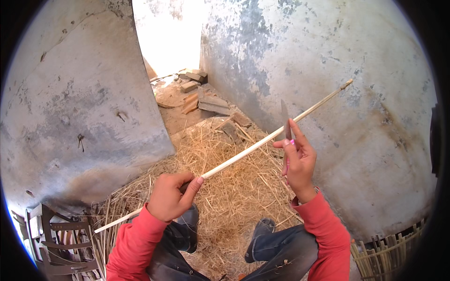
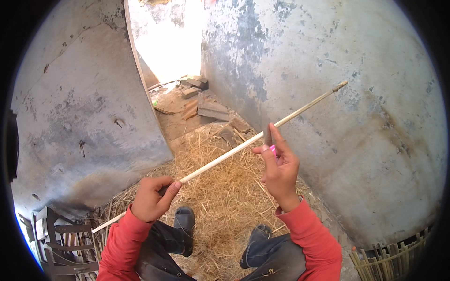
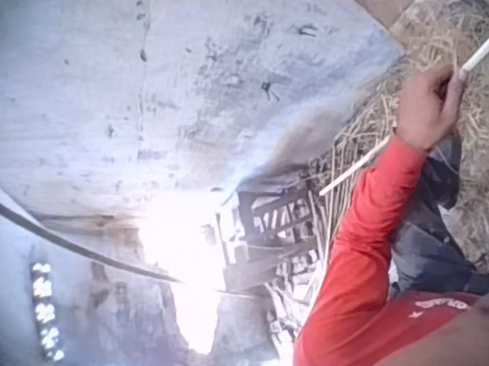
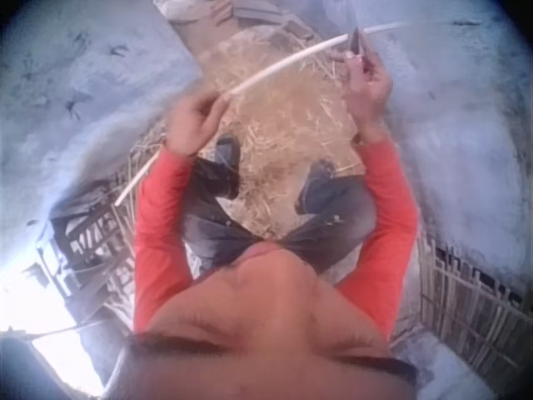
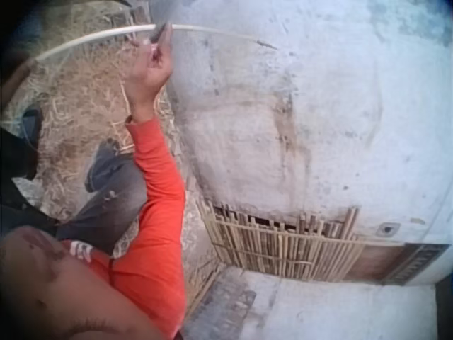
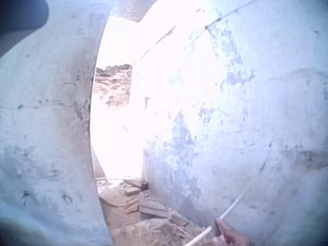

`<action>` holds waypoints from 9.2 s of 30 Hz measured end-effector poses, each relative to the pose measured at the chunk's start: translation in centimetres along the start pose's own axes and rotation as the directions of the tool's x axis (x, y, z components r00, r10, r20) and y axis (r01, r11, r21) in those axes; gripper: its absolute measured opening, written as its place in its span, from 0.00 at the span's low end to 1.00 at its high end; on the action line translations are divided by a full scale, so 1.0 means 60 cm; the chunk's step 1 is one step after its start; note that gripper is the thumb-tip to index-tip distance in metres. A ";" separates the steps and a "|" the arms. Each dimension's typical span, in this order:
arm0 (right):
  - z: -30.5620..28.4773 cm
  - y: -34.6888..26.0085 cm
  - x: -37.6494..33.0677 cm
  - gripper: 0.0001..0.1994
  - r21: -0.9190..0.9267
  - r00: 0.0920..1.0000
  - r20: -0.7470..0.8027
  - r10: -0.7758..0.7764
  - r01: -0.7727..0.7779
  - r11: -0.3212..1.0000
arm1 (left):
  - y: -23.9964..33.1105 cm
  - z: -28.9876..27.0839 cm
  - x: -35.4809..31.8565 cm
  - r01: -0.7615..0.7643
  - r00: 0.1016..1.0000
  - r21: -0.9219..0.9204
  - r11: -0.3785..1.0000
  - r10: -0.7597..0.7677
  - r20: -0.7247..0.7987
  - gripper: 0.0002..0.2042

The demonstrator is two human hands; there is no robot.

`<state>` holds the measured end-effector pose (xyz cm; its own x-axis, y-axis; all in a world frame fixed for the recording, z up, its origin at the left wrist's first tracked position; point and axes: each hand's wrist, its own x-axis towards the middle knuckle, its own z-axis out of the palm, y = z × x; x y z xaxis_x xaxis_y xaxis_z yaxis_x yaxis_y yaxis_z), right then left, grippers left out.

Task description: The person is using a knife to shave a thin bamboo stick while holding it with their hands.

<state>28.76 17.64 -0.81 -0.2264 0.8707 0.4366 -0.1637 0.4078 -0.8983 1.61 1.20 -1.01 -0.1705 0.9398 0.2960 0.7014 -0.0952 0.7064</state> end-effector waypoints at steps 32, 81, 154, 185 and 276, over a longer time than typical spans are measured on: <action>0.037 0.007 -0.007 0.24 -0.307 0.990 0.039 -0.135 0.141 0.941 | 0.040 0.058 0.012 -0.194 0.955 -0.064 0.979 0.174 -0.241 0.06; 0.032 0.006 -0.005 0.32 -0.140 0.984 0.057 -0.171 0.178 0.974 | 0.022 0.030 0.011 -0.175 0.984 -0.150 0.973 0.178 0.006 0.08; 0.048 0.004 -0.038 0.31 -0.101 0.982 0.182 -0.040 0.060 0.993 | 0.006 0.003 0.001 0.228 0.963 -0.254 0.940 -0.179 0.202 0.13; -0.004 -0.014 -0.012 0.25 -0.148 0.997 0.036 -0.070 0.075 0.986 | -0.008 -0.001 -0.003 -0.118 0.992 -0.093 0.989 0.113 -0.053 0.07; 0.044 0.007 -0.034 0.31 -0.083 0.976 -0.011 -0.218 0.217 0.973 | 0.012 0.029 0.006 -0.291 0.956 0.250 0.923 0.290 0.039 0.05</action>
<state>26.64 15.31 -1.93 -0.1742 0.7637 0.6217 -0.1283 0.6084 -0.7832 3.23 2.05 -1.51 0.0677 0.8838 0.4630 0.8706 -0.2789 0.4053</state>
